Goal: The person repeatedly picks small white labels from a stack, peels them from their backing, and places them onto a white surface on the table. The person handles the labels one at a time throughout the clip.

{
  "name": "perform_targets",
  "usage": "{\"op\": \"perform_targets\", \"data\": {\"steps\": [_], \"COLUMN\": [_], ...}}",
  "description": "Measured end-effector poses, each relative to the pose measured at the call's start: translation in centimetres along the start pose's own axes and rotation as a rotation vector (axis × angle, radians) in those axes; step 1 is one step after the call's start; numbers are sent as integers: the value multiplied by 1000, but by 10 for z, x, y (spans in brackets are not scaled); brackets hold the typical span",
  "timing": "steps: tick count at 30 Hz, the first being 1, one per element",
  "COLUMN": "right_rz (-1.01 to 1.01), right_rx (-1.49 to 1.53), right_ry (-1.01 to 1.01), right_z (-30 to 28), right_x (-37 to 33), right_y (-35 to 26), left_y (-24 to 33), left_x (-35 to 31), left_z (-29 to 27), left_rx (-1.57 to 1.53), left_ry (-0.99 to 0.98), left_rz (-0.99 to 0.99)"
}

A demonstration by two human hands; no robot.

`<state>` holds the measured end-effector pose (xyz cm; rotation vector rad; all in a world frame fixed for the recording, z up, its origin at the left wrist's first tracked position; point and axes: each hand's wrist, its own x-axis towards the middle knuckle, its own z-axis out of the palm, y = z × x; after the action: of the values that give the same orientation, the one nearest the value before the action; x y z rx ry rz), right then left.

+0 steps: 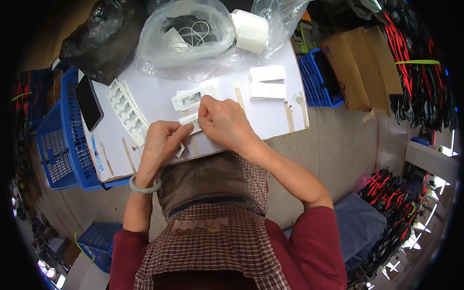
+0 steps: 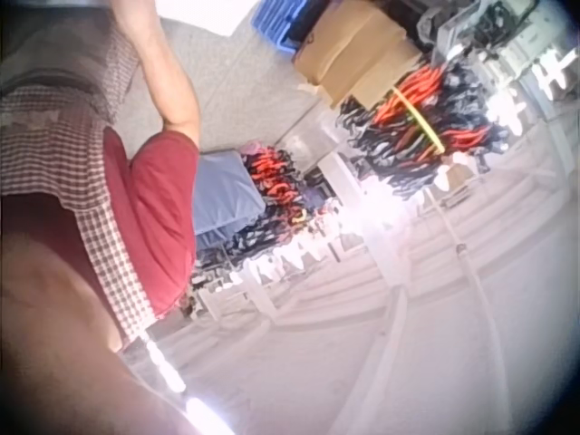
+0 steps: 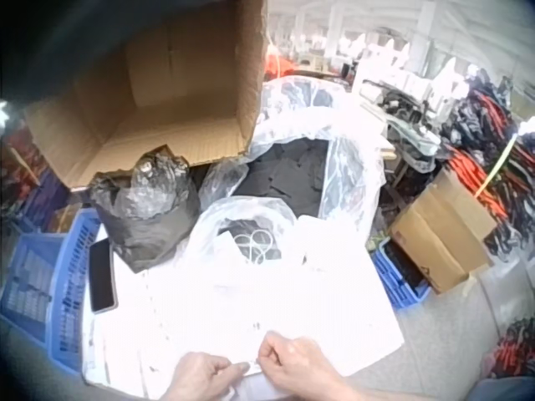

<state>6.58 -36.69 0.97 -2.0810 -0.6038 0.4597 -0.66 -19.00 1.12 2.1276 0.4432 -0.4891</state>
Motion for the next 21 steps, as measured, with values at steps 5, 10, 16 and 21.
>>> {"op": "perform_targets", "data": {"steps": [5, 10, 16, 21], "right_rz": [85, -72, 1, -401], "right_rx": [300, -386, -404, 111], "right_ry": [76, 148, 152, 175], "right_z": [-17, 6, -12, 1], "right_x": [16, 51, 49, 13], "right_y": [-1, 7, -5, -38], "left_y": [10, 11, 19, 10], "left_x": [-4, 46, 42, 8], "left_z": [-21, -21, -30, -39], "left_rx": [-90, 320, 59, -850], "left_ry": [150, 213, 83, -124], "left_rz": [58, 106, -5, 105]}}
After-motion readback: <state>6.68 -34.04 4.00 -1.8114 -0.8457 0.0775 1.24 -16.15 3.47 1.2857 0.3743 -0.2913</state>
